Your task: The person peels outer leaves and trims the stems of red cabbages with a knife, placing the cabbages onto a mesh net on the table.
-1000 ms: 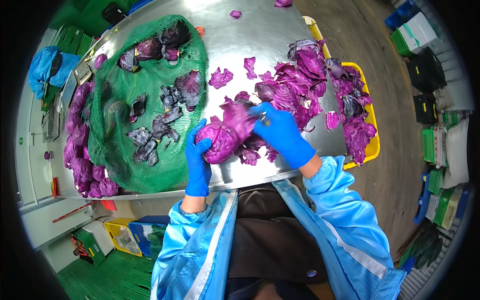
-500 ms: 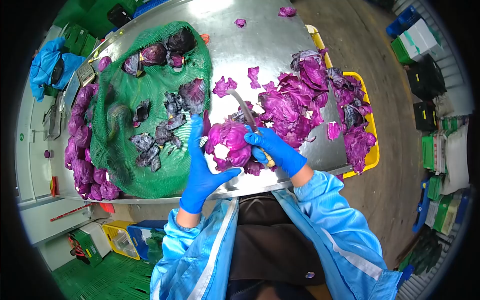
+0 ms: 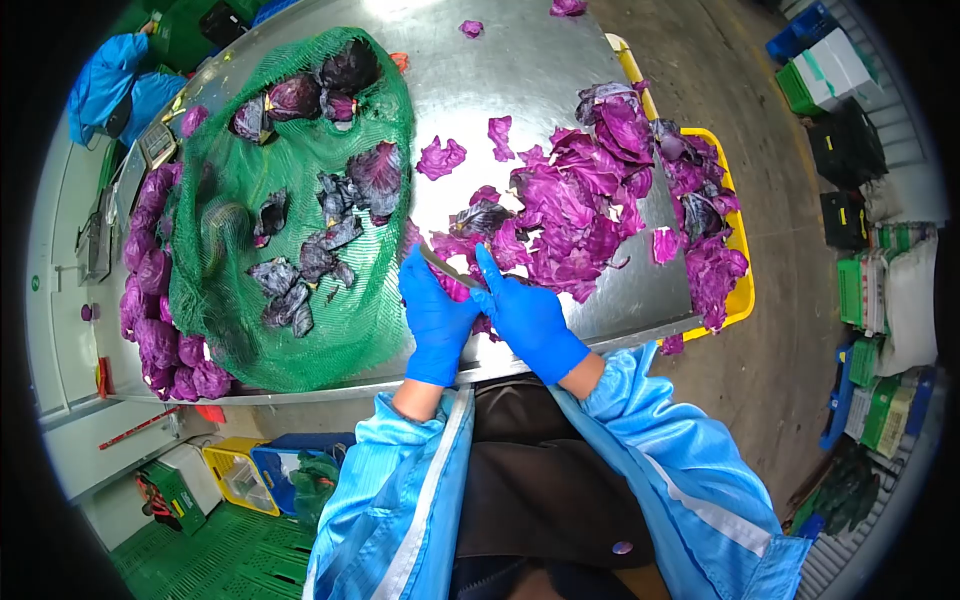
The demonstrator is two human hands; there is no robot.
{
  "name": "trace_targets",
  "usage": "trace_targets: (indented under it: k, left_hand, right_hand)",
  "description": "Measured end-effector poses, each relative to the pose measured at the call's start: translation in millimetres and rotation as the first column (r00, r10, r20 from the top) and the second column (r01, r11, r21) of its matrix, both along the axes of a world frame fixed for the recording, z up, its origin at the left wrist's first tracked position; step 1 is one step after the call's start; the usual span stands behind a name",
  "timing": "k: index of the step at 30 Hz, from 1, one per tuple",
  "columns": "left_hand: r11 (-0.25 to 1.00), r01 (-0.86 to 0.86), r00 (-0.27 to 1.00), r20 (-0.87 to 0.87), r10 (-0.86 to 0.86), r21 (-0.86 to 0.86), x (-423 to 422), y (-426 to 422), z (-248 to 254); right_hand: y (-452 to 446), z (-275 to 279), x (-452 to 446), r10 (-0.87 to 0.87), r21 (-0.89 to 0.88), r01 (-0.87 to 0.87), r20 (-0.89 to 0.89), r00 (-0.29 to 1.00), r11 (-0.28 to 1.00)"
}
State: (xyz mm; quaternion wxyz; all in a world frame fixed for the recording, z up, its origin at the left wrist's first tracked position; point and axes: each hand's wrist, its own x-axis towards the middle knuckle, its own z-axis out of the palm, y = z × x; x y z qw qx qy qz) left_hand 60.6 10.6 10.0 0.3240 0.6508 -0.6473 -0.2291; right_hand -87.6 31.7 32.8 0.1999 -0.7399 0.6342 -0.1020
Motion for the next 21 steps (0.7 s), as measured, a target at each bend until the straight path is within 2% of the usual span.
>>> trace_targets:
  k: [2, 3, 4, 5, 6, 7, 8, 10, 11, 13, 14, 16, 17, 18, 20, 21]
  left_hand:
    - [0.999, 0.003, 1.000, -0.010, -0.002, 0.038, -5, -1, 3]
    - [0.999, 0.005, 1.000, -0.012, -0.005, 0.039, -9, -1, 1]
    - [0.999, -0.039, 0.999, 0.010, 0.039, 0.002, -12, -1, -3]
    - [0.996, -0.083, 0.996, 0.032, 0.084, -0.038, -12, -1, -7]
    - [0.996, -0.085, 0.996, 0.036, 0.086, -0.036, -11, 3, -9]
    - [0.996, -0.067, 0.998, 0.010, 0.068, -0.056, -9, 14, -11]
    - [0.995, -0.052, 0.999, -0.011, 0.052, -0.088, -5, 20, -13]
    - [0.993, -0.049, 0.998, -0.033, 0.045, -0.107, -1, 26, -16]
    - [0.995, -0.060, 0.990, -0.129, 0.050, -0.075, 3, 27, -16]
    - [0.993, -0.073, 0.954, -0.297, 0.041, -0.096, 10, 17, -15]
    - [0.994, -0.064, 0.938, -0.346, 0.029, -0.092, 18, 19, -12]
    - [0.989, 0.063, 0.899, -0.424, -0.115, -0.133, 30, 20, 9]
    - [0.984, 0.094, 0.900, -0.411, -0.149, -0.151, 32, 21, 20]
    - [0.977, 0.124, 0.899, -0.398, -0.184, -0.173, 33, 21, 29]
    - [0.974, 0.132, 0.906, -0.377, -0.193, -0.182, 31, 18, 42]
    - [0.977, 0.164, 0.882, -0.423, -0.207, -0.137, 31, 17, 39]
  right_hand:
    - [-8, -11, -2, 0.017, -0.023, -0.015, 0.076, 0.997, 1.000]
    - [-14, -3, -1, -0.034, 0.052, 0.030, 0.081, 0.996, 0.998]
    - [-21, 6, -1, -0.030, 0.052, 0.026, 0.080, 0.996, 0.998]
    - [-29, 15, -1, -0.159, 0.228, 0.096, 0.279, 0.947, 0.969]
    - [-38, 18, -2, -0.315, 0.413, 0.123, 0.436, 0.843, 0.902]
    - [-53, 2, -7, -0.430, 0.361, 0.278, 0.461, 0.776, 0.890]
    - [-72, -22, -21, -0.341, 0.362, 0.202, 0.376, 0.862, 0.910]
    - [-76, -24, -16, -0.271, 0.345, 0.128, 0.405, 0.873, 0.930]
    - [-70, -24, -15, -0.271, 0.347, 0.129, 0.402, 0.874, 0.929]
    - [-70, -12, -11, -0.196, 0.150, 0.159, 0.288, 0.937, 0.976]
    - [-72, -21, -16, -0.198, 0.148, 0.161, 0.287, 0.937, 0.976]
    - [-80, -32, -31, -0.341, 0.138, 0.315, 0.488, 0.803, 0.939]
    - [-81, -24, -43, -0.406, 0.163, 0.372, 0.384, 0.829, 0.914]
    - [-81, -2, -45, -0.396, 0.149, 0.368, 0.387, 0.833, 0.918]
    - [-73, 33, -47, -0.395, 0.259, 0.348, 0.156, 0.905, 0.901]
    - [-60, 36, -40, -0.256, 0.123, 0.226, 0.362, 0.896, 0.966]
